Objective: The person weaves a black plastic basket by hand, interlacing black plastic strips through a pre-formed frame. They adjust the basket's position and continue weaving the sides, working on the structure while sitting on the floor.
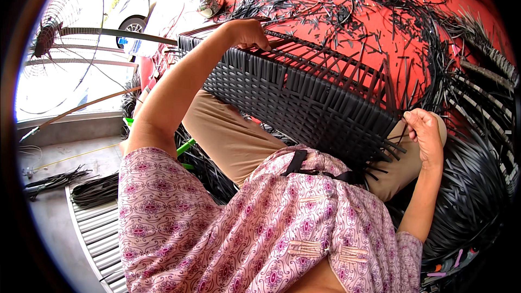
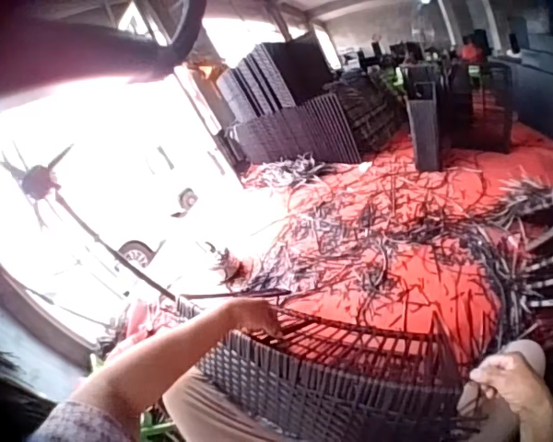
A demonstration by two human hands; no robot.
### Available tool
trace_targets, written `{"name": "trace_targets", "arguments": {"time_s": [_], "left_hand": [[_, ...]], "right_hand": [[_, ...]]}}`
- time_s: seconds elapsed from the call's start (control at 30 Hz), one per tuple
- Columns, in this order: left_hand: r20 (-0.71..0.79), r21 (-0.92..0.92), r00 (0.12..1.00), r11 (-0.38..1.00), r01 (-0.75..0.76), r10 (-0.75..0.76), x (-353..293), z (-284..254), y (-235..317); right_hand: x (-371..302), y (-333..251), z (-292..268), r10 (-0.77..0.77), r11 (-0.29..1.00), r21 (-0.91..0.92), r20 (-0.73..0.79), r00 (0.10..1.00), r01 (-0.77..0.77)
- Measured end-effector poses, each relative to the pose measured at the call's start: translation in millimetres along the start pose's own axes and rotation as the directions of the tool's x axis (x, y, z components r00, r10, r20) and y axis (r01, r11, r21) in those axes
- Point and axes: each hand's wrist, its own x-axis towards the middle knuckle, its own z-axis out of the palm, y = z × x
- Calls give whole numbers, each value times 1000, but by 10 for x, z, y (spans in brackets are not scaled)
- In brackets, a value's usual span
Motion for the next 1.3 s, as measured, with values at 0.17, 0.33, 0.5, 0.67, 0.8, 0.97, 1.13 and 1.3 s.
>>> {"name": "trace_targets", "arguments": {"time_s": [0.17,0.33,0.5,0.67,0.8,0.97,1.13,1.3], "left_hand": [[-22,46,998,997,60,-59,23,39,83],[-109,506,989,862,-35,104,105,122,168],[-226,684,967,726,72,117,110,228,257],[-276,695,949,713,91,149,-41,279,351],[-229,807,957,584,86,176,-177,382,582],[-270,793,949,597,122,164,-94,409,455],[-245,807,959,578,120,143,-129,421,603],[-198,728,976,681,81,95,123,263,304]], "right_hand": [[11,-10,-5,-6,1000,17,-9,1000,6],[-2,-59,77,-14,1000,19,12,1000,14],[-2,-59,135,-37,999,28,1,999,37],[36,-8,162,-121,992,-30,-15,993,121],[-8,-43,195,-108,994,-13,-54,993,108],[-55,-54,180,-110,994,-14,-13,994,110],[-43,-41,180,-135,991,-13,-37,990,135],[-33,-57,215,-153,988,-11,-35,988,153]]}}
